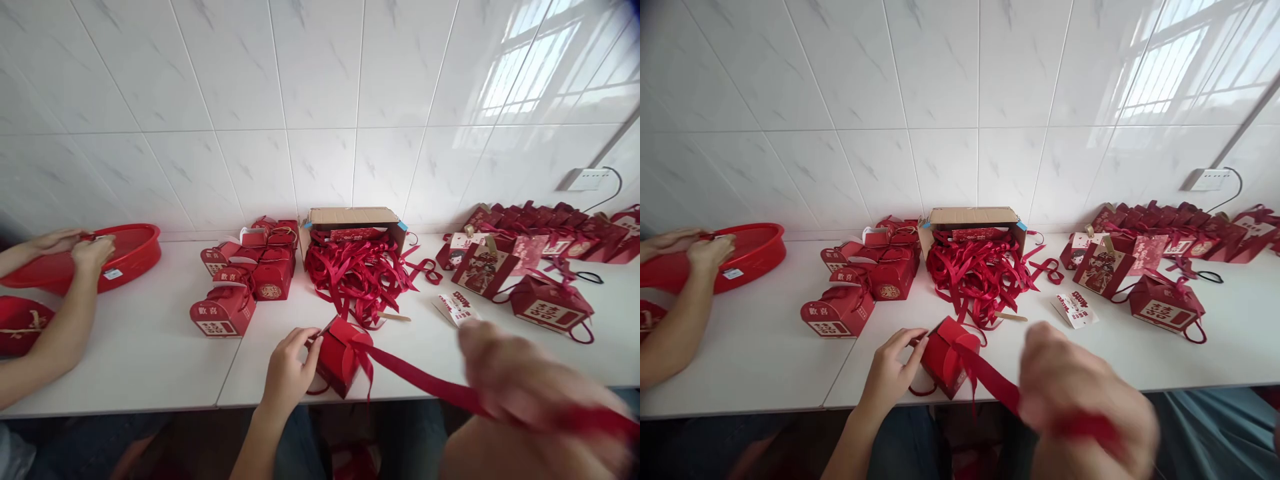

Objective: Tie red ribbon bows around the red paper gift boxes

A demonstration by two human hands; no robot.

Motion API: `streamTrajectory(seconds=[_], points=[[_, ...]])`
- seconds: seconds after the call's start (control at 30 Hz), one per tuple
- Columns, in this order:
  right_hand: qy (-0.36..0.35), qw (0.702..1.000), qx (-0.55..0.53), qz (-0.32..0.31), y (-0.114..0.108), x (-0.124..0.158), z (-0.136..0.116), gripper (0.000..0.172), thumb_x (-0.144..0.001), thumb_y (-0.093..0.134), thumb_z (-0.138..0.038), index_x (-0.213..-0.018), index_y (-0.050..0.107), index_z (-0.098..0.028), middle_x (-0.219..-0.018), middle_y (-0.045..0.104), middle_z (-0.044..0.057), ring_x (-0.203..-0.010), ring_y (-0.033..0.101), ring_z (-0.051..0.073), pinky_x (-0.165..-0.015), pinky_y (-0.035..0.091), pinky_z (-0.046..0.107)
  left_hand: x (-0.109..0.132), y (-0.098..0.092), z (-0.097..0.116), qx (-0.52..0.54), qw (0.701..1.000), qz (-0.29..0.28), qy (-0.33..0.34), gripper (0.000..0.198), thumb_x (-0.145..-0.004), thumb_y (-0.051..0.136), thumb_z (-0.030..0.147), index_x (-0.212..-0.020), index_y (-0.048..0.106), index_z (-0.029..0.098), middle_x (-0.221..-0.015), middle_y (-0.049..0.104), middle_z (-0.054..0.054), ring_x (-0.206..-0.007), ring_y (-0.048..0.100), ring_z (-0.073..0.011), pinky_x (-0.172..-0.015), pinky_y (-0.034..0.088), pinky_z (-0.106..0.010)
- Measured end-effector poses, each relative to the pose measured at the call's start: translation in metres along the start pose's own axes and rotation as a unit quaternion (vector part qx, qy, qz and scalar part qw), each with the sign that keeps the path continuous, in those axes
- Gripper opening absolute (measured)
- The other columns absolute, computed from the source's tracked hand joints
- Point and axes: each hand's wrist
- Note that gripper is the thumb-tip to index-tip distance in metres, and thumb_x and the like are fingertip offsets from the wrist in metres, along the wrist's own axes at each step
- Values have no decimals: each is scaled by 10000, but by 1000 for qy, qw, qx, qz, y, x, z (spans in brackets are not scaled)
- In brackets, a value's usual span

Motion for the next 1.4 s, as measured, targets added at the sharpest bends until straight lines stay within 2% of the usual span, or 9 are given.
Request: streamTrajectory(seconds=[0.1, 0.2, 0.33, 0.57, 0.77, 1.0, 1.13, 1.23, 1.4], points=[[109, 983, 83, -126, 33, -15, 35, 283, -930, 491, -348, -710, 581, -195, -678, 535, 12, -646, 508, 139, -632, 420, 287, 0, 0, 3, 30, 997, 31, -59, 225, -900, 527, 346, -1011, 654, 198, -850, 711, -45, -760, 662, -179, -725, 503, -260], [191, 921, 197, -278, 66, -22, 75, 362, -923, 462, -335, -598, 479, -177, -720, 505, 14, -677, 489, 131, -640, 383, 268, 1, 0, 5, 50, 994, 41, -88, 258, -884, 544, 385, -1000, 673, 194, -773, 707, -34, -700, 652, -175, -686, 498, -249], [235, 870, 263, -344, 86, -13, 104, 343, -905, 466, -300, -586, 457, -175, -713, 515, 12, -683, 477, 137, -644, 335, 269, 3, 1, 6, 72, 992, 46, -93, 265, -877, 552, 388, -1003, 681, 194, -780, 707, -36, -687, 643, -171, -679, 490, -245], [236, 860, 275, -359, 89, -10, 106, 338, -898, 470, -294, -584, 442, -173, -686, 495, 1, -649, 442, 128, -624, 286, 266, 8, 1, 12, 99, 990, 35, -92, 328, -863, 572, 379, -1111, 636, 174, -748, 684, -32, -710, 631, -172, -721, 489, -254], [217, 864, 263, -369, 88, -12, 103, 316, -901, 478, -273, -602, 452, -174, -691, 478, -8, -653, 433, 123, -634, 286, 261, -1, -3, 12, 140, 982, -1, -129, 393, -931, 442, 424, -1207, 595, 189, -633, 594, 5, -593, 568, -151, -584, 465, -238], [192, 883, 229, -361, 88, -10, 104, 286, -905, 499, -279, -640, 545, -181, -733, 522, 11, -716, 503, 143, -680, 368, 276, -15, 5, 3, 129, 990, 26, -59, 198, -861, 571, 349, -835, 677, 185, -816, 710, -40, -736, 649, -165, -721, 503, -252], [169, 933, 163, -273, 73, -8, 104, 178, -906, 521, -327, -875, 653, -211, -958, 601, 58, -923, 556, 188, -849, 425, 332, -15, -5, -21, 86, 985, 100, -110, 231, -821, 583, 401, -788, 669, 190, -774, 708, -44, -731, 652, -191, -720, 499, -280], [182, 957, 127, -188, 45, 0, 95, 235, -911, 508, -394, -889, 645, -205, -974, 617, 76, -936, 559, 203, -838, 448, 340, -7, -34, -55, 13, 955, 223, -197, 271, -750, 599, 454, -792, 673, 197, -783, 708, -60, -749, 647, -226, -736, 481, -321], [349, 903, 44, -248, 0, 35, 81, 343, -908, 480, -484, -806, 681, -225, -672, 601, 43, -668, 558, 195, -677, 457, 353, 17, -85, -87, -52, 877, 370, -302, 326, -699, 634, 462, -900, 677, 210, -815, 668, -46, -760, 593, -212, -683, 437, -289]])
Point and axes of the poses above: each hand's wrist, its own x-axis away from the middle knuckle, its own y-axis out of the palm, z = x × y
